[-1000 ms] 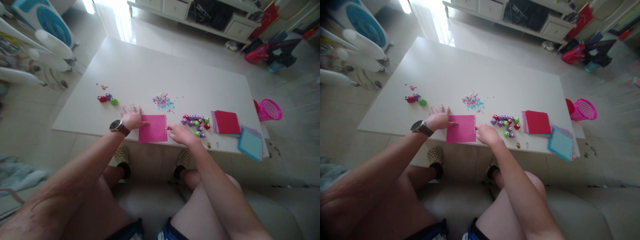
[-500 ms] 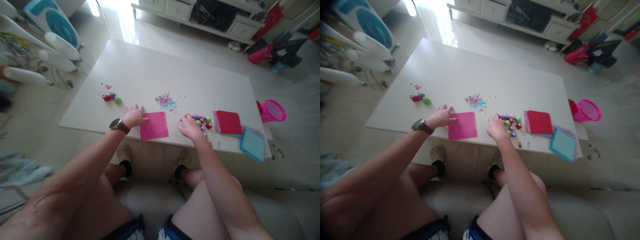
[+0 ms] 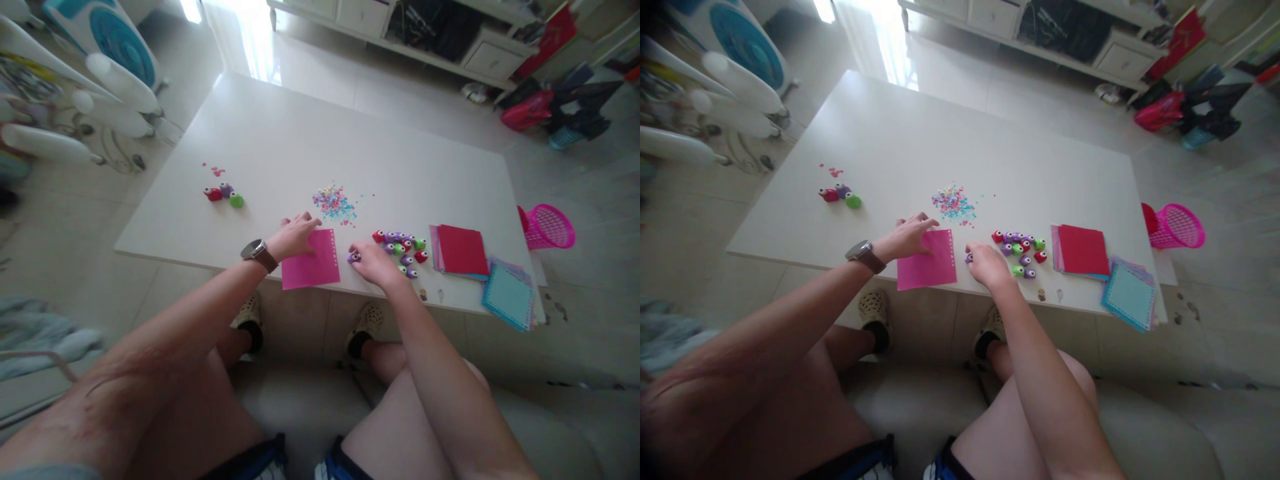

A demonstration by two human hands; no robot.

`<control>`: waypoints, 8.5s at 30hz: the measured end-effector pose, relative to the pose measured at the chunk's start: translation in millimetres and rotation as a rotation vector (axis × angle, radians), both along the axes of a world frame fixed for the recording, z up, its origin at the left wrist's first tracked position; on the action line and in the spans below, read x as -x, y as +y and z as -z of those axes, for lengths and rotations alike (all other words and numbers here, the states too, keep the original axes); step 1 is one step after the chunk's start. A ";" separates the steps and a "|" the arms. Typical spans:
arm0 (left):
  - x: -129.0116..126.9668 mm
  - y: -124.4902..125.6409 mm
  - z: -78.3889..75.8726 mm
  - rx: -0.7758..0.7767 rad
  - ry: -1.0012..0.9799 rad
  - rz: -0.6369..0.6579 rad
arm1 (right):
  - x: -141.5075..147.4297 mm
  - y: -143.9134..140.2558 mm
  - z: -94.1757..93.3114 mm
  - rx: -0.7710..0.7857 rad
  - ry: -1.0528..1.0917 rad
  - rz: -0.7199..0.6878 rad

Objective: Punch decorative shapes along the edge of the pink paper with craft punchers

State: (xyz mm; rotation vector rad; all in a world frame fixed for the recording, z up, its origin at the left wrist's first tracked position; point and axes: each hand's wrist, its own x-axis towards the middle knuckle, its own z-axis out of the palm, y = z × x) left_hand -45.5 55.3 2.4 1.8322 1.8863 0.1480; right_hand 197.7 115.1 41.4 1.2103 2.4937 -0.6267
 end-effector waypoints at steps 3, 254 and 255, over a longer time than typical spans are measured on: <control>0.3 -0.5 1.0 0.017 -0.001 -0.002 | 2.9 -4.7 1.5 -0.006 0.001 -0.017; -34.0 -8.3 -0.4 0.027 0.070 0.221 | 9.8 -13.6 15.7 -0.103 0.021 -0.079; -33.9 -8.2 -0.1 0.028 0.071 0.219 | 9.6 -13.7 16.2 -0.102 0.027 -0.078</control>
